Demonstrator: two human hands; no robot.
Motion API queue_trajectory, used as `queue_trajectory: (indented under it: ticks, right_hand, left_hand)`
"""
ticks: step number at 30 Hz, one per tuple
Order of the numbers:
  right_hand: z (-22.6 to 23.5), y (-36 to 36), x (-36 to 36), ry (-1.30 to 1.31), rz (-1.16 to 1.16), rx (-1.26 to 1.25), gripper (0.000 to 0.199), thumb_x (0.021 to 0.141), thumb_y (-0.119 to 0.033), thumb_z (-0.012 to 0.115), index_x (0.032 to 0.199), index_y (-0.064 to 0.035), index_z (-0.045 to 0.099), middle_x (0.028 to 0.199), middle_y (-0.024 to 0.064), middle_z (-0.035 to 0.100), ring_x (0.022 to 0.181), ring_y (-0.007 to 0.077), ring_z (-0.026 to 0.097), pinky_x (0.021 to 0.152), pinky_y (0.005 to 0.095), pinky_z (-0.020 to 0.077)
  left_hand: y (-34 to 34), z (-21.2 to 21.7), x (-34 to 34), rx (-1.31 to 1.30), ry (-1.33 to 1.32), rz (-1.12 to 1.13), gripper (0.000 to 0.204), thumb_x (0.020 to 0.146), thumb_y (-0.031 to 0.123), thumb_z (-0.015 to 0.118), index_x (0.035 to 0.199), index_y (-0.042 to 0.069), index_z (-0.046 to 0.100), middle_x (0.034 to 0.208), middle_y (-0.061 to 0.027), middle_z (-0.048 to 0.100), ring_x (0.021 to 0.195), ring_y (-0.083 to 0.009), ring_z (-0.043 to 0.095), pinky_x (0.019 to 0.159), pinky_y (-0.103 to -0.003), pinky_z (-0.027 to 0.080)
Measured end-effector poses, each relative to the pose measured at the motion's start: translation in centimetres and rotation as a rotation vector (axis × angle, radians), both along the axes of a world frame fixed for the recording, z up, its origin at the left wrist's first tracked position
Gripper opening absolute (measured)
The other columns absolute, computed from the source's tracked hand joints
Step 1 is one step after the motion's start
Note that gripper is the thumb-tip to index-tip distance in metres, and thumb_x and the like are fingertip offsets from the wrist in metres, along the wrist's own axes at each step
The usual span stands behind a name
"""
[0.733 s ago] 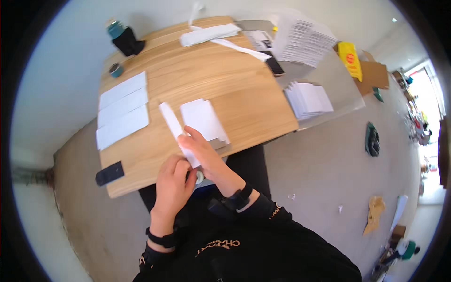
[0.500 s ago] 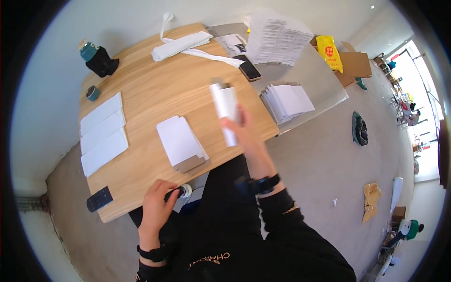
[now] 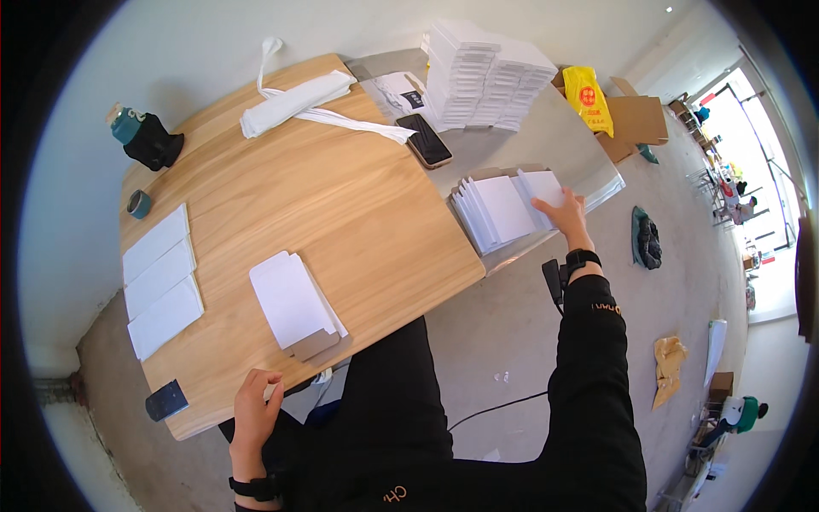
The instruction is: Folding and stacking small white paper boxes on a wooden table.
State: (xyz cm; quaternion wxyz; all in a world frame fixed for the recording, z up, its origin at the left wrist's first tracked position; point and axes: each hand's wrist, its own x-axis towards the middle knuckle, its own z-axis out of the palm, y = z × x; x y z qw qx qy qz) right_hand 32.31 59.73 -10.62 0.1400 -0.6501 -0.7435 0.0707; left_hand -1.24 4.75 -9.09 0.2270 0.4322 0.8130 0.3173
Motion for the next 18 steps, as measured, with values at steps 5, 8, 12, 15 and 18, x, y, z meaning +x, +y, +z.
queue_trajectory:
  ticks: [5, 8, 12, 15, 18]
  right_hand:
    - [-1.4, 1.9, -0.8, 0.244, 0.066, -0.196, 0.087, 0.075, -0.065, 0.065, 0.133, -0.0010, 0.050, 0.127, 0.0275, 0.049, 0.118, 0.0361, 0.049, 0.099, 0.0425, 0.0413]
    - [-3.4, 2.9, 0.1, 0.313, -0.145, -0.030, 0.079, 0.082, -0.061, 0.059, 0.132, 0.0000, 0.050, 0.129, 0.0242, 0.049, 0.118, 0.0342, 0.049, 0.099, 0.0426, 0.0405]
    - [-7.2, 5.5, 5.2, 0.687, -0.407, -0.004, 0.072, 0.083, -0.054, 0.062, 0.129, 0.0000, 0.053, 0.126, 0.0175, 0.053, 0.115, 0.0304, 0.050, 0.097, 0.0427, 0.0398]
    - [-6.2, 0.7, 0.9, 1.181, -0.414, -0.238, 0.055, 0.085, -0.043, 0.064, 0.125, -0.0071, 0.056, 0.115, 0.0099, 0.057, 0.112, 0.0253, 0.051, 0.095, 0.0394, 0.0391]
    - [-4.5, -1.2, -0.8, 1.170, -0.486, -0.378, 0.049, 0.083, -0.037, 0.067, 0.122, -0.0094, 0.056, 0.113, 0.0066, 0.058, 0.109, 0.0226, 0.051, 0.094, 0.0383, 0.0378]
  left_hand:
    - [0.1, 0.2, -0.1, -0.032, 0.031, 0.001, 0.012, 0.083, 0.004, 0.063, 0.094, -0.001, 0.061, 0.091, -0.0154, 0.061, 0.086, -0.0341, 0.061, 0.074, -0.037, 0.049]
    - [-0.4, 0.4, -0.2, -0.037, 0.045, 0.010, 0.012, 0.084, 0.005, 0.062, 0.094, -0.001, 0.061, 0.091, -0.0157, 0.061, 0.086, -0.0345, 0.061, 0.074, -0.037, 0.049]
    - [0.3, -0.3, -0.5, -0.014, 0.011, -0.014, 0.012, 0.084, 0.005, 0.062, 0.094, -0.001, 0.061, 0.090, -0.0162, 0.061, 0.086, -0.0347, 0.061, 0.074, -0.038, 0.049]
    - [-0.8, 0.1, -0.5, -0.035, 0.029, 0.022, 0.012, 0.084, 0.005, 0.062, 0.095, -0.001, 0.061, 0.091, -0.0162, 0.061, 0.085, -0.0348, 0.061, 0.074, -0.038, 0.049]
    - [-1.3, 0.1, -0.6, -0.039, 0.025, 0.029, 0.013, 0.084, 0.006, 0.063, 0.095, -0.001, 0.061, 0.091, -0.0161, 0.061, 0.085, -0.0348, 0.061, 0.074, -0.038, 0.049]
